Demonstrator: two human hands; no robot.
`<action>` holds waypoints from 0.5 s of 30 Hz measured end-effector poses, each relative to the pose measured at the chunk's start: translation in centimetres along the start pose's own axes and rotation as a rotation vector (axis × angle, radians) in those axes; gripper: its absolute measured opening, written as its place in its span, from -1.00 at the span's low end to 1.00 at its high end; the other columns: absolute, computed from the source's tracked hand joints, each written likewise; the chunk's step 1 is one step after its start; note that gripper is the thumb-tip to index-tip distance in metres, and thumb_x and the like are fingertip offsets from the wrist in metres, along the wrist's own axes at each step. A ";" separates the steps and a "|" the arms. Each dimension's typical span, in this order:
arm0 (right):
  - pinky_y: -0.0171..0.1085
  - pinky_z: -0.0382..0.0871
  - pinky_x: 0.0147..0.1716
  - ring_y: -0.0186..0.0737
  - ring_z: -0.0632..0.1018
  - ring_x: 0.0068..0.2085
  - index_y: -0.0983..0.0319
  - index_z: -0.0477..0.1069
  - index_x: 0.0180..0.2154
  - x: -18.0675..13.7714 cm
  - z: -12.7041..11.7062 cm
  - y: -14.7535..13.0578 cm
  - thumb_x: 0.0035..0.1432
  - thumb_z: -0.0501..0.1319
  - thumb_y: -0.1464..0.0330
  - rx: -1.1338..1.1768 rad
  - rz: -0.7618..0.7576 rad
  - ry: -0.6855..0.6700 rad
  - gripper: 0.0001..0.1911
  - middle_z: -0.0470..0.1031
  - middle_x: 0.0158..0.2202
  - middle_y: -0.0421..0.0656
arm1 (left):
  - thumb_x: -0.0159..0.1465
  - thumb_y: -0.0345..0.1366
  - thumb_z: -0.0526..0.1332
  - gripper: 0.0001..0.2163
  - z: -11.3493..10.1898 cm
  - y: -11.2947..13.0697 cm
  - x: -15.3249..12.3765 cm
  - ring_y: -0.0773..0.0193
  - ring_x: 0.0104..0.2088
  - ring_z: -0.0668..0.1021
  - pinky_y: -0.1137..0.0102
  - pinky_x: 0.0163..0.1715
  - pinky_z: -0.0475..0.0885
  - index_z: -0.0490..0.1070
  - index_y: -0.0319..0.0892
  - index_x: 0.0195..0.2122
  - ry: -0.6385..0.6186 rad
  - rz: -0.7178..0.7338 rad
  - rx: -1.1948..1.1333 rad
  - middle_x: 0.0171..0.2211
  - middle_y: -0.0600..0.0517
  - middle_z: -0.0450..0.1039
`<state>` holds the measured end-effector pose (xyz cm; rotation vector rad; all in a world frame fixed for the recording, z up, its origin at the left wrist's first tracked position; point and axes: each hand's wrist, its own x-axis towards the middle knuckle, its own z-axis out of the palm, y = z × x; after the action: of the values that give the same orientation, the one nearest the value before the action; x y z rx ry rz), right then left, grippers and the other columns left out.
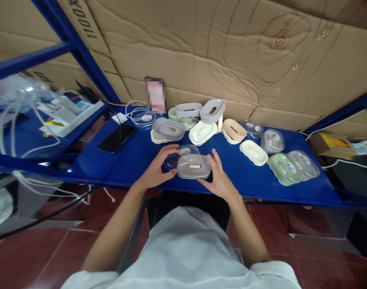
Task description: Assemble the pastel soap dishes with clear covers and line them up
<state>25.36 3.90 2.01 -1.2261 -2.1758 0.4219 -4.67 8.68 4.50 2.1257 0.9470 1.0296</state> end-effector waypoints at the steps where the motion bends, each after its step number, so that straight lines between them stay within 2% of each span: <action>1: 0.18 0.38 0.40 0.20 0.13 0.57 -0.06 -0.39 0.59 0.0 0.0 0.1 0.38 0.36 0.19 0.001 -0.002 -0.010 0.11 -0.40 0.65 0.01 | 0.37 -0.22 0.31 -0.51 0.5 0.0 0.2 -0.07 0.43 0.36 -0.05 0.42 0.31 0.32 -0.04 0.31 -0.062 0.006 -0.029 0.41 -0.17 0.27; 4: 0.14 0.36 0.42 0.16 0.12 0.58 -0.12 -0.26 0.59 0.1 0.0 0.1 0.40 0.34 0.18 -0.003 0.010 -0.063 0.01 -0.32 0.65 -0.05 | 0.33 -0.26 0.32 -0.44 1.8 -0.2 0.6 -0.13 0.51 0.23 -0.11 0.47 0.22 0.29 -0.01 0.36 -0.193 -0.023 0.004 0.50 -0.17 0.13; 7: 0.15 0.33 0.44 0.14 0.18 0.56 -0.07 -0.10 0.57 0.2 0.0 0.2 0.40 0.35 0.15 -0.012 0.030 -0.027 -0.08 -0.05 0.60 0.02 | 0.33 -0.25 0.31 -0.39 2.6 -0.2 0.7 -0.18 0.56 0.11 -0.16 0.52 0.10 0.26 -0.02 0.40 -0.191 -0.068 0.098 0.56 -0.17 -0.04; 11: 0.20 0.35 0.43 0.17 0.29 0.50 0.02 0.17 0.44 0.0 0.1 0.4 0.34 0.40 0.12 -0.016 0.014 0.065 -0.23 0.20 0.42 0.10 | 0.38 -0.09 0.33 -0.31 2.9 0.1 0.5 -0.15 0.56 0.14 -0.09 0.53 0.14 0.16 0.00 0.49 -0.180 -0.095 0.083 0.56 -0.17 -0.02; 15: 0.19 0.48 0.33 0.17 0.41 0.39 0.09 0.29 0.31 -0.1 0.2 0.6 0.31 0.42 0.11 -0.034 -0.006 0.108 -0.36 0.29 0.26 0.10 | 0.37 0.08 0.38 -0.26 3.1 -0.1 0.3 -0.15 0.53 0.20 -0.05 0.53 0.16 0.18 0.07 0.50 -0.196 -0.114 0.116 0.56 -0.12 0.02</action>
<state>25.67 4.20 1.48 -1.2317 -2.1021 0.3105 -2.01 8.37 2.89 2.1919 1.0387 0.7118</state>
